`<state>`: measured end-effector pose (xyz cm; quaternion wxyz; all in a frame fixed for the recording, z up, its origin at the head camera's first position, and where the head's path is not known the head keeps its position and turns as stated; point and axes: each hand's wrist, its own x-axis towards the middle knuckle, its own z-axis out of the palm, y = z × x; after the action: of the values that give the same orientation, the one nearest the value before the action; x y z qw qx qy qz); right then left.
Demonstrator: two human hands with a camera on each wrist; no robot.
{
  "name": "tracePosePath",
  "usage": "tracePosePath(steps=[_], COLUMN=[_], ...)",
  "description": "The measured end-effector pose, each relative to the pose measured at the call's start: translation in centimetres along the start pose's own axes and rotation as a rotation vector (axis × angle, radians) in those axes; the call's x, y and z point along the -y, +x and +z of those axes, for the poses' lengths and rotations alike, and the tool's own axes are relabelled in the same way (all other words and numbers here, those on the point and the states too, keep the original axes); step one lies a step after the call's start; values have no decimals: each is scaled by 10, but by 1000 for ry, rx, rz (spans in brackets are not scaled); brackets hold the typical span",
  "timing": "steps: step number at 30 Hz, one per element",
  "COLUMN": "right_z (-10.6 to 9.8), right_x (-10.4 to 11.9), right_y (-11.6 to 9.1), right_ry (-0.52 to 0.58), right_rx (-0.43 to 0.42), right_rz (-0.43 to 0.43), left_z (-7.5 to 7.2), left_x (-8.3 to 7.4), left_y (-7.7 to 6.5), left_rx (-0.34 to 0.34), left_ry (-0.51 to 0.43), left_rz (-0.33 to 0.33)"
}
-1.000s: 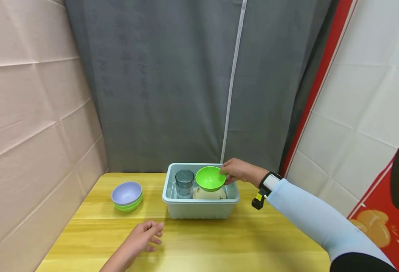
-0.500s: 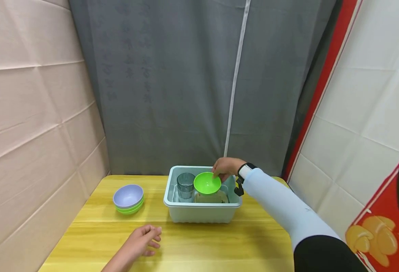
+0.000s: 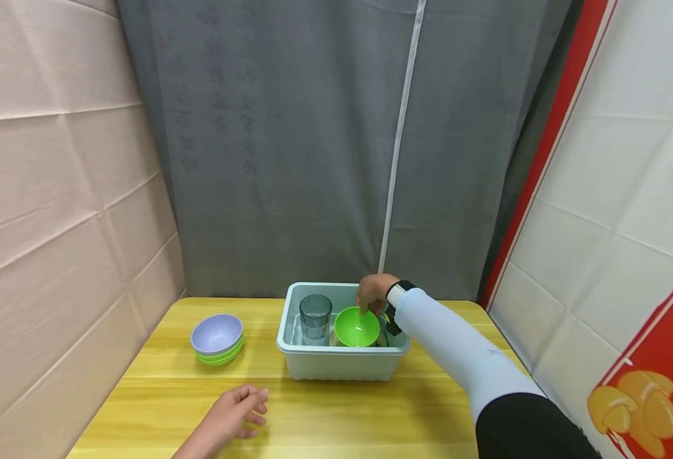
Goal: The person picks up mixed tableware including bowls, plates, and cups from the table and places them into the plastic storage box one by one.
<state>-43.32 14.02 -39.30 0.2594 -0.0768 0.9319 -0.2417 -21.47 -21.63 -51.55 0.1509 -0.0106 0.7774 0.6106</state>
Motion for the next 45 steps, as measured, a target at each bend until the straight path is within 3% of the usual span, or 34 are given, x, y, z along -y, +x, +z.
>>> tracePosePath(steps=[6,15,22,32,36,40,45], right_z=[3,8,7,13,13,11,8], right_x=[0,-5,-7,-8,-4,-5,-9], right_y=[7,8,10,8,7,12,16], right_ry=[-107,-186,-246,-446,-440,-353,-282], right_rx=[-5,90,26,-12,-10,5,56], right_rz=[37,74,135,162,211,265,266], left_z=[0,-1,1,2,2,2,1], left_x=[3,5,6,4,2,1,0], left_y=[0,-3,-2,-3,-2,-1,1], left_rx=[-3,21,32,46,38,34,39], left_ry=[-7,0,-14,-16,-12,-13,-16], left_rz=[15,12,31,39,18,5,4])
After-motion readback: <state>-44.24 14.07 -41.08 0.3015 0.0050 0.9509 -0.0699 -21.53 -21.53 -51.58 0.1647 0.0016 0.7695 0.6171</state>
